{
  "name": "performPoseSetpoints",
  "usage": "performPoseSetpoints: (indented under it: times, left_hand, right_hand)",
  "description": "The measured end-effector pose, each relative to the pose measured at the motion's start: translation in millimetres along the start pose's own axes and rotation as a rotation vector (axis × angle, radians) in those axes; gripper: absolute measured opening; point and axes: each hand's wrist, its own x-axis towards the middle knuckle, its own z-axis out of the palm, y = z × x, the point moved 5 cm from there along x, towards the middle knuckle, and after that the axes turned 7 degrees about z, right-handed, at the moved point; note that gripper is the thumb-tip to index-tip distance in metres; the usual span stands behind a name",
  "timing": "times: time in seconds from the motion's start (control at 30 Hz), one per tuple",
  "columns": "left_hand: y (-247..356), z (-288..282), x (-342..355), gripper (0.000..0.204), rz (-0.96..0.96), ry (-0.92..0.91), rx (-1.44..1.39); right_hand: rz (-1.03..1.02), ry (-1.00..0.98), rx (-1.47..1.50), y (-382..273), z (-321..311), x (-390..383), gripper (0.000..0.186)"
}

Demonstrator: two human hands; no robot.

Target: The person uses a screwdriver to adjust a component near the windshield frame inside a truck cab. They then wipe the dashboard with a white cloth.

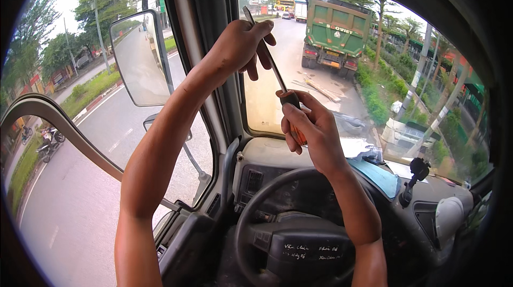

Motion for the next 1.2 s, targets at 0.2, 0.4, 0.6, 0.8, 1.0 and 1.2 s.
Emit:
performPoseSetpoints:
  times: [0.2,0.4,0.6,0.8,1.0,1.2]
  left_hand:
    - [-2.7,-8.5,3.3,0.05,0.016,0.012,0.029]
    - [-30.5,4.2,3.6,0.054,-0.034,-0.004,0.111]
    - [-77.5,22.7,-8.4,0.056,-0.15,-0.012,0.112]
    - [-119.1,56.1,-42.4,0.048,-0.227,-0.003,-0.088]
    - [-167.8,99.4,-99.0,0.052,-0.36,-0.042,-0.203]
    - [-204.9,126.0,-133.6,0.05,-0.569,0.026,-0.235]
  right_hand:
    - [-0.024,-0.063,0.07,-6.9,-1.0,5.4,0.038]
    - [0.046,-0.078,0.031,11.4,-17.7,11.4,0.037]
    - [0.148,-0.131,-0.112,45.5,-36.5,25.6,0.035]
    - [0.132,-0.143,-0.436,103.6,-68.0,47.7,0.035]
    - [0.179,-0.207,-0.567,168.9,-84.2,34.6,0.032]
    - [0.204,-0.199,-0.721,179.0,-86.7,30.3,0.04]
